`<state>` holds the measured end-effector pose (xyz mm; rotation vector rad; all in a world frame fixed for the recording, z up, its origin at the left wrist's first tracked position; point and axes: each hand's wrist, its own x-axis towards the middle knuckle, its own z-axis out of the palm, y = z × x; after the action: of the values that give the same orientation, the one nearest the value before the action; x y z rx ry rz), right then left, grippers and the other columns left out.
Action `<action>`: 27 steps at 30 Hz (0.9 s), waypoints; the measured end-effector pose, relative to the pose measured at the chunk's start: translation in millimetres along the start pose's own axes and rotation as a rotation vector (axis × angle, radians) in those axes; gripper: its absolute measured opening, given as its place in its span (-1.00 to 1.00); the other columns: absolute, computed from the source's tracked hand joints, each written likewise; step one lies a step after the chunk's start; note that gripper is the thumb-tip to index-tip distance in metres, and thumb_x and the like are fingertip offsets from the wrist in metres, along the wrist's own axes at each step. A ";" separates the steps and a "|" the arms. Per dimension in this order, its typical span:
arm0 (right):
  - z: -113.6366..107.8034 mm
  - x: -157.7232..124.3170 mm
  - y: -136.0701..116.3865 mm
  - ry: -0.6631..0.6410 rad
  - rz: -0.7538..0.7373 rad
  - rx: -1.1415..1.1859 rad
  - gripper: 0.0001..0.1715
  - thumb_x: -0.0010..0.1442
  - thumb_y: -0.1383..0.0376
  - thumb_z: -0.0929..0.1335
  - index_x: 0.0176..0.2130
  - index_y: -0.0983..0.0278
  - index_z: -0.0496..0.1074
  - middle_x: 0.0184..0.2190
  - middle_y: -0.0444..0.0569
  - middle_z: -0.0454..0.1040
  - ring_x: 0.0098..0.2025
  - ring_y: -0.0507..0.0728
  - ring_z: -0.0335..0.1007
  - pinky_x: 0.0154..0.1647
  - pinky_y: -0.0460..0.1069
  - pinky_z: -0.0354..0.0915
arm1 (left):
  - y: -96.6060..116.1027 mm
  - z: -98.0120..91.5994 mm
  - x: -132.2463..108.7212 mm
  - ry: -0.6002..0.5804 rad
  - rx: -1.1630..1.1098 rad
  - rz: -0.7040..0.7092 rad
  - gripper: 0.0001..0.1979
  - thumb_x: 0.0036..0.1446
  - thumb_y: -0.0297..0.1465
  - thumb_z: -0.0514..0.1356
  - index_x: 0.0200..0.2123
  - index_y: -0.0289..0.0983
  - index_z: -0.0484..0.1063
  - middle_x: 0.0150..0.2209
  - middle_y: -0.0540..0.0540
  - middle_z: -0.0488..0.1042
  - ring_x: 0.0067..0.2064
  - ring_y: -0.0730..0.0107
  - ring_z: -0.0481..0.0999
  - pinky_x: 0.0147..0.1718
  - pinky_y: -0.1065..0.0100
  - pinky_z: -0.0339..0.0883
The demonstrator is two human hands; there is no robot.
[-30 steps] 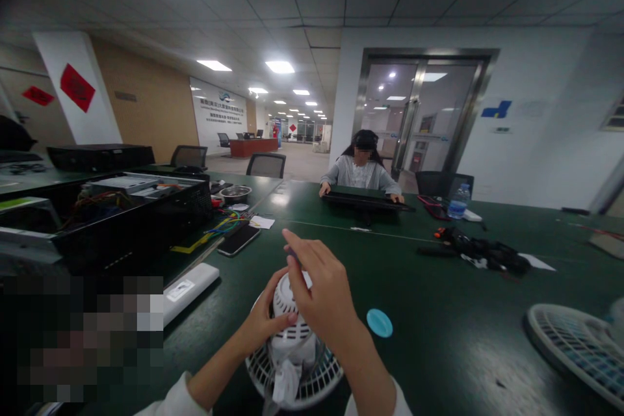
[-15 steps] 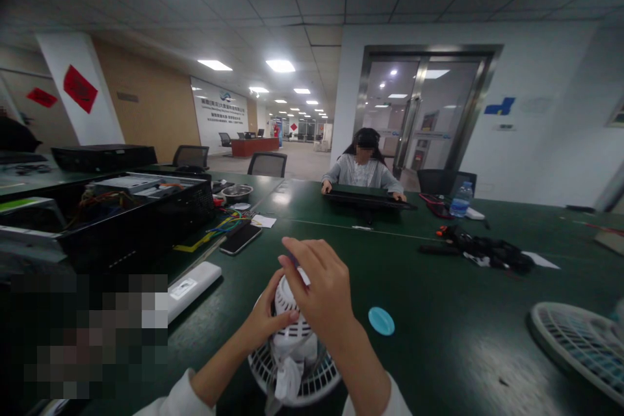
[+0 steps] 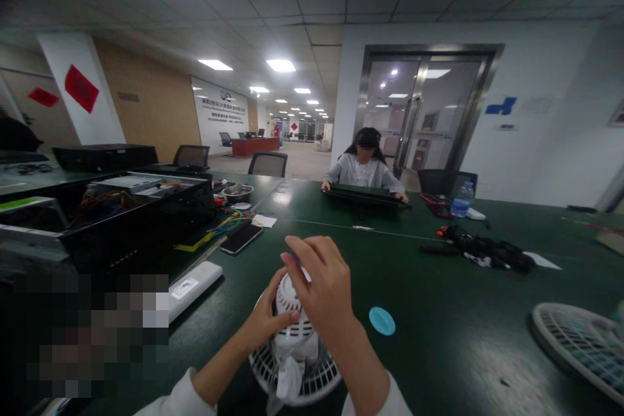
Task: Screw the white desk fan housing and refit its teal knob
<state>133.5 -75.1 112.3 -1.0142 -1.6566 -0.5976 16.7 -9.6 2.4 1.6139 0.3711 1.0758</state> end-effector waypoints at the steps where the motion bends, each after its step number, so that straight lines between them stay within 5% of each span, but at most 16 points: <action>1: -0.3 0.0 0.3 -0.014 0.007 0.009 -0.78 0.18 0.36 0.30 -0.14 0.31 0.42 -0.36 0.03 0.47 -0.33 0.09 0.38 -0.37 -0.02 0.37 | 0.4 -0.1 -0.2 -0.002 -0.001 -0.004 -0.27 -0.13 -0.21 0.33 0.09 -0.26 0.13 0.08 -0.19 0.28 0.13 0.00 0.24 0.13 0.08 0.08; 5: -3.4 1.0 0.5 -0.088 0.009 0.108 -0.61 0.19 0.47 0.22 0.01 0.28 0.33 -0.23 0.02 0.50 -0.19 0.08 0.41 -0.19 0.00 0.38 | 1.9 -0.8 -0.8 -0.008 0.000 -0.022 -0.26 -0.14 -0.22 0.33 0.09 -0.26 0.11 0.09 -0.21 0.27 0.12 0.00 0.25 0.13 0.08 0.08; 13: 1.7 -0.7 1.2 -0.031 -0.002 -0.010 -0.78 0.18 0.34 0.30 -0.15 0.32 0.42 -0.40 0.01 0.45 -0.38 0.08 0.34 -0.42 -0.03 0.34 | 0.2 -0.7 -0.5 -0.008 -0.012 -0.008 -0.28 -0.13 -0.22 0.33 0.09 -0.25 0.13 0.07 -0.18 0.29 0.11 0.02 0.27 0.13 0.09 0.09; 19: -4.0 0.2 2.5 -0.134 0.020 0.095 -0.52 0.18 0.47 0.21 0.09 0.28 0.25 -0.17 0.04 0.48 -0.15 0.09 0.39 -0.18 0.00 0.37 | 0.3 -0.7 -1.3 -0.006 -0.006 -0.024 -0.26 -0.13 -0.21 0.33 0.10 -0.26 0.12 0.09 -0.21 0.27 0.12 0.00 0.26 0.12 0.08 0.10; 27: 0.1 -0.8 3.1 -0.113 0.051 0.012 -0.73 0.17 0.33 0.30 -0.09 0.31 0.39 -0.34 0.02 0.45 -0.34 0.09 0.39 -0.37 -0.01 0.36 | -1.8 -1.0 -0.3 -0.008 -0.024 -0.009 -0.27 -0.13 -0.22 0.34 0.10 -0.24 0.14 0.08 -0.17 0.29 0.12 0.03 0.27 0.14 0.09 0.08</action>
<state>136.2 -73.7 111.2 -1.0949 -1.7251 -0.5044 16.3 -8.6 0.7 1.5930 0.3585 1.0628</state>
